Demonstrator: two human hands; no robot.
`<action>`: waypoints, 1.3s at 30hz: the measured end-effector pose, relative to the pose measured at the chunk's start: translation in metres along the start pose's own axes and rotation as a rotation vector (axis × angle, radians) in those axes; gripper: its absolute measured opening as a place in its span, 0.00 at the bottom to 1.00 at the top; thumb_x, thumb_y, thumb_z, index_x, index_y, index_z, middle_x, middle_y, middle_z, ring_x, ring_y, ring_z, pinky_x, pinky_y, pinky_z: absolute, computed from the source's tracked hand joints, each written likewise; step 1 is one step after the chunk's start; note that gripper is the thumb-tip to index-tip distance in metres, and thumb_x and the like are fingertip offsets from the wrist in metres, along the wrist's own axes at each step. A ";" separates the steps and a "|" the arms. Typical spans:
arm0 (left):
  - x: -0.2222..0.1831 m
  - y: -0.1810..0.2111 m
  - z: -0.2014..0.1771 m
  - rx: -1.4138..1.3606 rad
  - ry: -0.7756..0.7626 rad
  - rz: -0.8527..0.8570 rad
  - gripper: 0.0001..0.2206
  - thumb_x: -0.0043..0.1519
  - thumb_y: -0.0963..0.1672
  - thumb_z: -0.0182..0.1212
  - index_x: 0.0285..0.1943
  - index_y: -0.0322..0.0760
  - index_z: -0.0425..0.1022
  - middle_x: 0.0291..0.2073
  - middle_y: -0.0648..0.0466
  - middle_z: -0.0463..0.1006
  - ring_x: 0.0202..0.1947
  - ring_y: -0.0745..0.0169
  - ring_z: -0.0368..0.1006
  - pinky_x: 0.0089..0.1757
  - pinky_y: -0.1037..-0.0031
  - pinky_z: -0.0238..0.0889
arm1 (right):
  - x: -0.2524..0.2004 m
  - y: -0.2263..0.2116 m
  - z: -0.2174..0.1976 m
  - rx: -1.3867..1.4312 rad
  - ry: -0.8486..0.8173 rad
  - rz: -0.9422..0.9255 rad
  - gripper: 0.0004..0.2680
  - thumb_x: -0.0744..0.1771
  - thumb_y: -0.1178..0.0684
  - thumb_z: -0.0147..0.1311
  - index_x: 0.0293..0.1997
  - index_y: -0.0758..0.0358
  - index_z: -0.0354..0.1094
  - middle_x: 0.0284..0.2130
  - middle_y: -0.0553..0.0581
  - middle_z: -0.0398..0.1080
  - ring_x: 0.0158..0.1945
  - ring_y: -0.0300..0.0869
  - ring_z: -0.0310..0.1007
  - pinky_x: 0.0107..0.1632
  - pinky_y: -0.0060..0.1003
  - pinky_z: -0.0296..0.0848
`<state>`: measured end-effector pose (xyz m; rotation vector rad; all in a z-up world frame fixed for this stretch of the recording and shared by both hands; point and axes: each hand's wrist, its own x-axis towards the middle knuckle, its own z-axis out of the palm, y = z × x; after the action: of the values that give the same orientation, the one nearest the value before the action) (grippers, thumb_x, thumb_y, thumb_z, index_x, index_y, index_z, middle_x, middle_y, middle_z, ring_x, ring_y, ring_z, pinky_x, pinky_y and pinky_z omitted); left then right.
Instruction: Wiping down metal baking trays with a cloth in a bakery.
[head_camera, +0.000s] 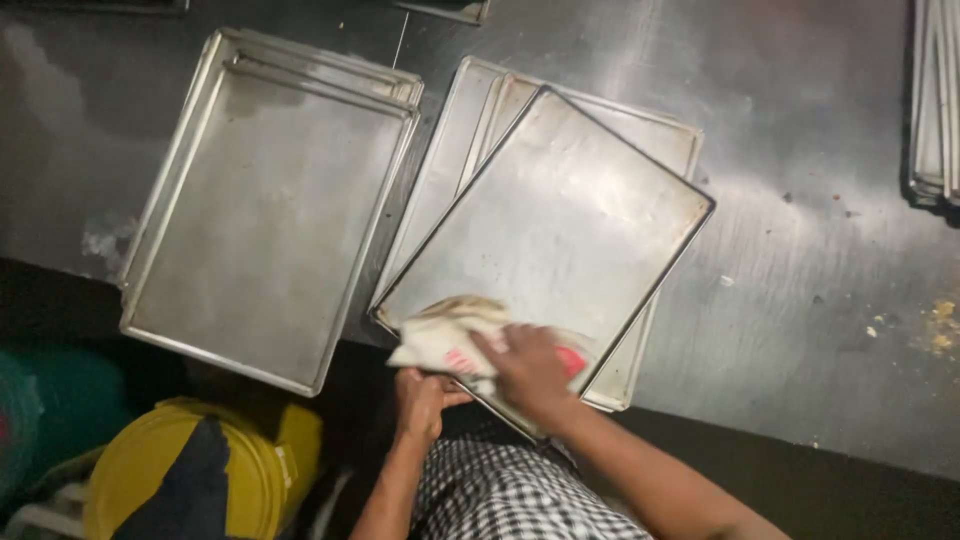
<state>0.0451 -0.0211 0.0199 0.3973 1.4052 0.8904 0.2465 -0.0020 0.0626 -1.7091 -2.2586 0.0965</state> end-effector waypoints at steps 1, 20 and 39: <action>0.012 -0.019 -0.012 -0.005 -0.030 -0.021 0.06 0.59 0.39 0.59 0.42 0.29 0.73 0.32 0.44 0.80 0.26 0.53 0.79 0.27 0.58 0.79 | -0.006 0.030 -0.001 -0.005 -0.078 0.089 0.22 0.61 0.53 0.55 0.64 0.49 0.66 0.38 0.65 0.71 0.40 0.58 0.69 0.44 0.59 0.65; -0.010 0.186 -0.081 0.704 -0.325 1.305 0.08 0.61 0.35 0.63 0.47 0.29 0.84 0.47 0.46 0.83 0.48 0.52 0.80 0.52 0.64 0.72 | -0.135 0.123 -0.137 0.963 1.254 1.018 0.16 0.62 0.71 0.46 0.52 0.66 0.71 0.37 0.54 0.76 0.35 0.39 0.78 0.39 0.34 0.77; 0.015 0.263 -0.226 2.127 -0.044 1.860 0.26 0.54 0.39 0.61 0.65 0.50 0.71 0.46 0.45 0.77 0.35 0.38 0.76 0.29 0.58 0.75 | -0.167 -0.053 -0.039 0.921 1.269 1.037 0.11 0.66 0.69 0.50 0.53 0.69 0.70 0.40 0.54 0.74 0.38 0.38 0.78 0.41 0.34 0.79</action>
<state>-0.2500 0.0978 0.1600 3.5499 1.0196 0.0940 0.2487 -0.1808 0.0787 -1.4477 -0.2239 0.1641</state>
